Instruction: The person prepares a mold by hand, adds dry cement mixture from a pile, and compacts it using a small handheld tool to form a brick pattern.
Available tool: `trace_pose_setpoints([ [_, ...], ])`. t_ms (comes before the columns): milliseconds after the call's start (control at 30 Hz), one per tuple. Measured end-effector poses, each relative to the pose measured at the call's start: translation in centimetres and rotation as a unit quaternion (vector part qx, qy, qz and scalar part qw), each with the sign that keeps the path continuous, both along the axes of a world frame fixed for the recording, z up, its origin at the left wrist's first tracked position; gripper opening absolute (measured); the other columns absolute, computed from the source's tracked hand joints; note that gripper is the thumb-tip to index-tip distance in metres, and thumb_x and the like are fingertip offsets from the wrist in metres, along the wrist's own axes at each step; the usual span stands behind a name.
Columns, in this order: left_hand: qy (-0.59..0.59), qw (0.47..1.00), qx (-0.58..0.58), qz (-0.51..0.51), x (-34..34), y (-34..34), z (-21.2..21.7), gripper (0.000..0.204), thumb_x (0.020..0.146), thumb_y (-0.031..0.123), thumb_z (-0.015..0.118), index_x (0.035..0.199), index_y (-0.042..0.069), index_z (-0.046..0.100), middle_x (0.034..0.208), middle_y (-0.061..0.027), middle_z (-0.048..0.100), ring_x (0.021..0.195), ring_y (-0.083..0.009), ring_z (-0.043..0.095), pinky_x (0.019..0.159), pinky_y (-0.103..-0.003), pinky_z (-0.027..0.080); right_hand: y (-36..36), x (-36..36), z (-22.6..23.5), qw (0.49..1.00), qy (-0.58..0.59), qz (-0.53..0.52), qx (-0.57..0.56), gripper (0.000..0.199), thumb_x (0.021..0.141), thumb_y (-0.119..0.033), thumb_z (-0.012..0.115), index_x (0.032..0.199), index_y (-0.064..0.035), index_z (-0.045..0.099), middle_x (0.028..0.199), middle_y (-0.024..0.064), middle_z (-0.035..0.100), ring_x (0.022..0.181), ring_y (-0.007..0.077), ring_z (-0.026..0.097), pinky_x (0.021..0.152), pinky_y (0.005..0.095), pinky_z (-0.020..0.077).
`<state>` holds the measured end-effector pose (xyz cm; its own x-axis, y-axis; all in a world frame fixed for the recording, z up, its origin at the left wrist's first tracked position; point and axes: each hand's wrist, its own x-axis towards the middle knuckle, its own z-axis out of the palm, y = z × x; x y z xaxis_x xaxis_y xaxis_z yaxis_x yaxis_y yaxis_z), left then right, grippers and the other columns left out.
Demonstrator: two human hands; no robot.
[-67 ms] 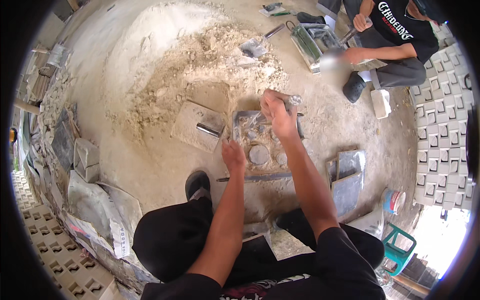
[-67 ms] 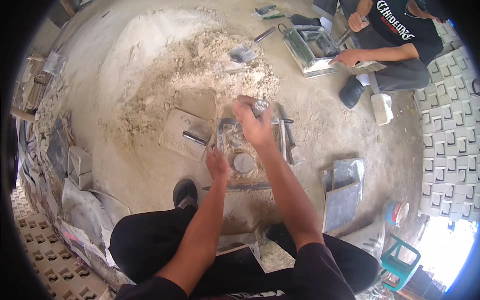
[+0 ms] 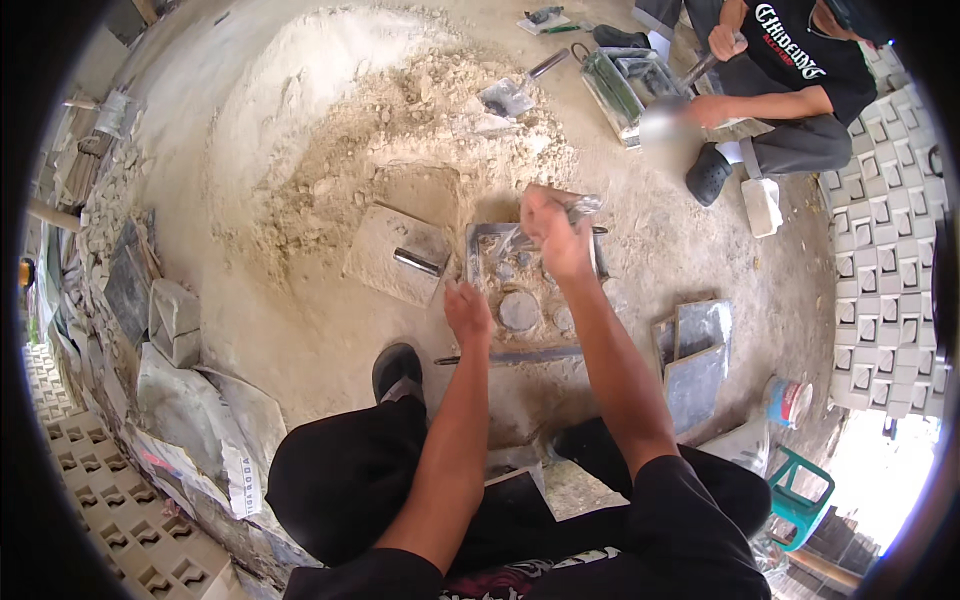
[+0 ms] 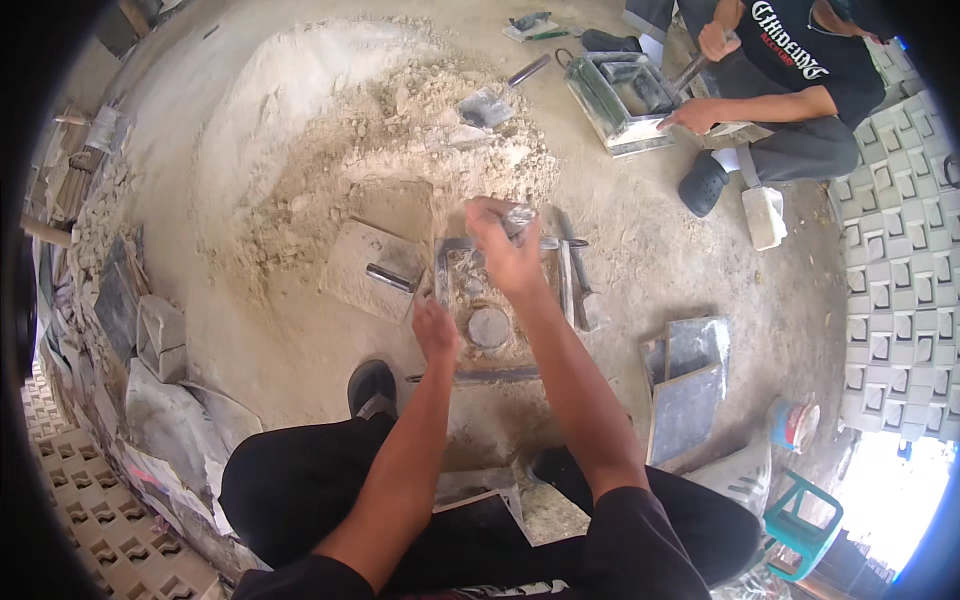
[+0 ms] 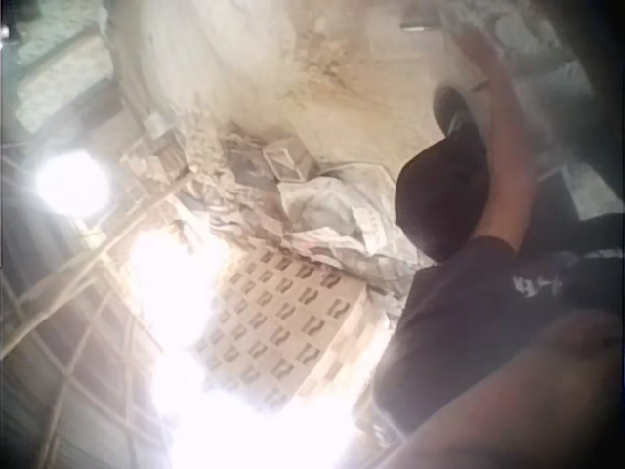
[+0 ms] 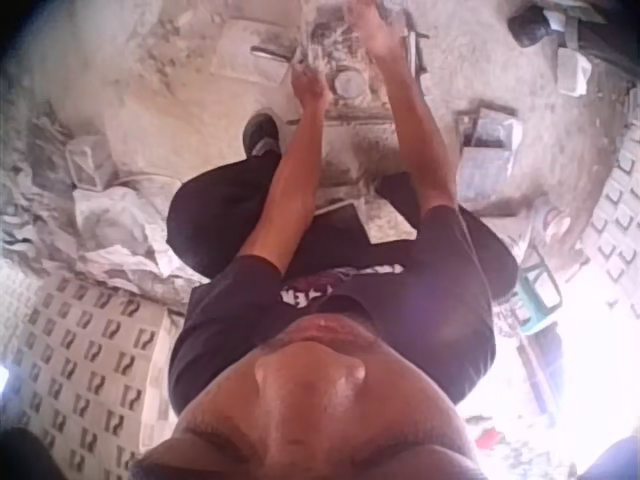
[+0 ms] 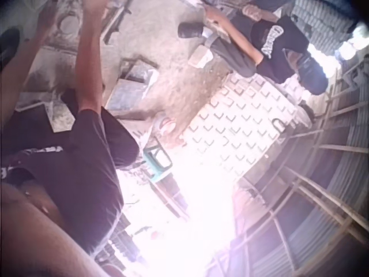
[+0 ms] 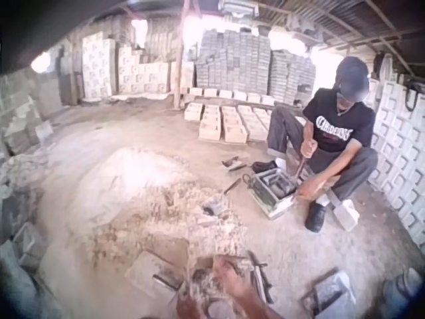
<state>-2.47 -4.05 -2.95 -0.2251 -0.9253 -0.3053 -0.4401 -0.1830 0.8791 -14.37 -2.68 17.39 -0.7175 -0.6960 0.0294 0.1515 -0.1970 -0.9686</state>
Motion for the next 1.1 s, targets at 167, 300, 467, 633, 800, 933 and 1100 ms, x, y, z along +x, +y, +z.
trace_pose_setpoints([
  [167, 0.213, 0.972, 0.028, 0.096, 0.3, 0.2, -2.2, 0.044, 0.095, 0.025, 0.032, 0.109, -0.008, 0.058, 0.101, -0.022, 0.063, 0.098, -0.034, 0.058, 0.09, -0.04, 0.042, -1.5, 0.3, -0.6, 0.998, 0.039, -0.043, -0.021, 0.035, 0.091, -0.008, 0.052, 0.058, -0.0081, 0.04, 0.052, -0.0039, 0.034, 0.046, 0.0054, 0.028, 0.043, 0.0247, 0.0197],
  [300, 0.286, 0.944, 0.144, 0.08, 1.7, -0.8, -3.9, 0.05, 0.094, 0.028, 0.028, 0.122, -0.005, 0.052, 0.116, -0.0169, 0.059, 0.107, -0.0269, 0.055, 0.095, -0.035, 0.04, -2.3, 1.3, -1.6, 0.998, 0.034, -0.041, 0.014, 0.034, 0.091, -0.005, 0.051, 0.058, -0.0082, 0.041, 0.054, -0.0048, 0.037, 0.046, 0.0043, 0.029, 0.043, 0.0242, 0.0201],
  [467, 0.319, 0.898, 0.303, -0.005, 2.0, -2.6, -0.6, 0.059, 0.095, 0.038, 0.023, 0.13, -0.002, 0.048, 0.124, -0.0148, 0.057, 0.113, -0.0262, 0.053, 0.101, -0.037, 0.036, -0.6, 2.1, -2.5, 0.993, 0.1, -0.064, 0.0, 0.03, 0.091, -0.005, 0.052, 0.063, -0.0068, 0.044, 0.059, -0.0047, 0.043, 0.05, 0.0035, 0.033, 0.046, 0.0231, 0.0237],
  [633, 0.307, 0.89, 0.331, -0.057, 3.8, -4.1, 1.3, 0.072, 0.095, 0.053, 0.014, 0.142, 0.002, 0.035, 0.144, -0.0127, 0.041, 0.13, -0.0258, 0.039, 0.111, -0.039, 0.021, -0.1, 4.3, -0.3, 0.999, 0.037, -0.019, -0.011, 0.022, 0.089, -0.001, 0.057, 0.069, -0.0048, 0.047, 0.062, -0.006, 0.042, 0.054, 0.0034, 0.034, 0.048, 0.022, 0.0275],
  [800, 0.245, 0.895, 0.365, -0.072, 3.5, -1.9, 3.1, 0.079, 0.093, 0.06, 0.009, 0.146, 0.005, 0.028, 0.152, -0.0114, 0.031, 0.139, -0.0258, 0.029, 0.114, -0.04, 0.014, 0.7, 3.4, -4.4, 0.997, 0.055, -0.06, 0.008, 0.016, 0.085, -0.011, 0.064, 0.073, -0.0021, 0.057, 0.064, -0.0047, 0.051, 0.058, 0.0042, 0.043, 0.049, 0.0255, 0.0359],
  [933, 0.238, 0.891, 0.384, -0.045, 5.5, -1.3, 2.9, 0.086, 0.091, 0.067, 0.008, 0.147, 0.004, 0.026, 0.152, -0.0127, 0.03, 0.139, -0.0261, 0.028, 0.115, -0.04, 0.013, 2.0, 5.0, -3.2, 0.999, 0.04, -0.022, -0.003, 0.016, 0.084, -0.016, 0.066, 0.084, -0.0009, 0.06, 0.069, -0.0019, 0.056, 0.06, 0.0051, 0.049, 0.05, 0.0248, 0.0396],
  [1100, 0.244, 0.888, 0.388, -0.043, 5.1, -1.1, 0.1, 0.096, 0.087, 0.073, 0.008, 0.146, -0.001, 0.023, 0.152, -0.0142, 0.029, 0.14, -0.0268, 0.027, 0.115, -0.037, 0.013, 2.7, 7.3, -2.4, 0.991, 0.055, -0.115, 0.042, 0.023, 0.082, -0.019, 0.067, 0.091, 0.0012, 0.063, 0.071, 0.0036, 0.062, 0.064, 0.0083, 0.054, 0.057, 0.0283, 0.0446],
])
